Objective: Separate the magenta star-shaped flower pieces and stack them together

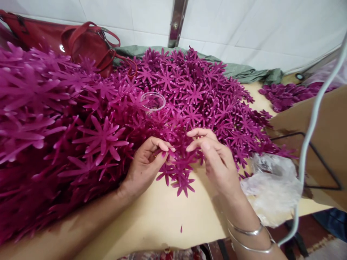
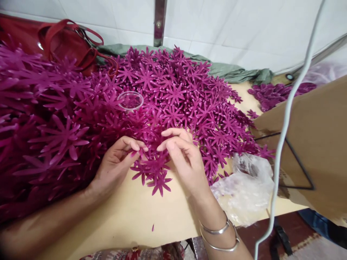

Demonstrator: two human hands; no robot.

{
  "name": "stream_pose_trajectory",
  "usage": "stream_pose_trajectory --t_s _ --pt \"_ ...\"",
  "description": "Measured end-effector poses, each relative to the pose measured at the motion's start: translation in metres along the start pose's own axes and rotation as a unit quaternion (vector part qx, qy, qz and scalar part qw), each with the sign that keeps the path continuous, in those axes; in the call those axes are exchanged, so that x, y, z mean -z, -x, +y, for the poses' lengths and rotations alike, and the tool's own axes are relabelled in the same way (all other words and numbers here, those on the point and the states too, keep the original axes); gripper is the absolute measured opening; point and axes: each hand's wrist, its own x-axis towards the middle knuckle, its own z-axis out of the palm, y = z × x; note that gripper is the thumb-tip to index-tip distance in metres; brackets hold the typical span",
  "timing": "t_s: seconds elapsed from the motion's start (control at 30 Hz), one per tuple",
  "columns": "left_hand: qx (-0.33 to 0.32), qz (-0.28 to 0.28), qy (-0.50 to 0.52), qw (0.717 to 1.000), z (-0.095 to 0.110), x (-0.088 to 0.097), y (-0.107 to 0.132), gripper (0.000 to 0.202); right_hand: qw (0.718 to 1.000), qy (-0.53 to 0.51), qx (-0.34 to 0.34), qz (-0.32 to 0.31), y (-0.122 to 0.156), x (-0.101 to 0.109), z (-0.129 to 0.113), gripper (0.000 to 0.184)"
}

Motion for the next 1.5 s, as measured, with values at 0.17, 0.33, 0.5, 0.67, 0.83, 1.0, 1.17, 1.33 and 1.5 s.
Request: stream_pose_trajectory --t_s 0.17,0.33,0.5,0.67,0.83,1.0,1.17,1.33,1.5 --pt "-0.073 -0.059 -0.139 0.986 0.006 0.003 0.007 0.009 0.972 0.036 -0.032 0.228 -0.007 0.005 0.019 0.021" --pt "-0.235 -0.151 -0.289 0.916 0.013 0.002 0.013 0.019 0.965 0.066 -0.031 0.253 -0.01 0.009 0.026 0.018" --pt "-0.26 -0.32 -0.443 0.796 0.006 -0.008 0.024 0.029 0.961 0.228 0.017 0.155 -0.01 0.007 0.033 0.02" --pt "-0.248 -0.296 -0.552 0.739 -0.008 -0.009 0.031 0.033 0.93 0.362 0.022 0.056 -0.011 0.002 0.043 0.032" --pt "-0.27 -0.174 -0.628 0.709 -0.007 -0.007 0.029 0.017 0.955 0.294 0.04 -0.009 -0.01 -0.001 0.038 0.014" --pt "-0.321 -0.092 -0.627 0.704 0.005 -0.01 0.031 0.017 0.975 0.135 0.08 -0.156 -0.006 -0.012 0.021 0.017" --pt "-0.365 -0.115 -0.579 0.719 0.005 -0.014 0.032 0.012 0.972 0.075 0.117 -0.187 -0.007 -0.01 0.017 0.017" --pt "-0.318 -0.179 -0.592 0.719 0.003 -0.01 0.029 0.023 0.986 0.114 0.082 -0.092 -0.01 0.004 0.023 0.004" --pt "-0.33 -0.213 -0.55 0.737 0.007 -0.006 0.029 0.021 0.994 0.11 0.005 0.013 -0.009 0.008 0.019 0.024"
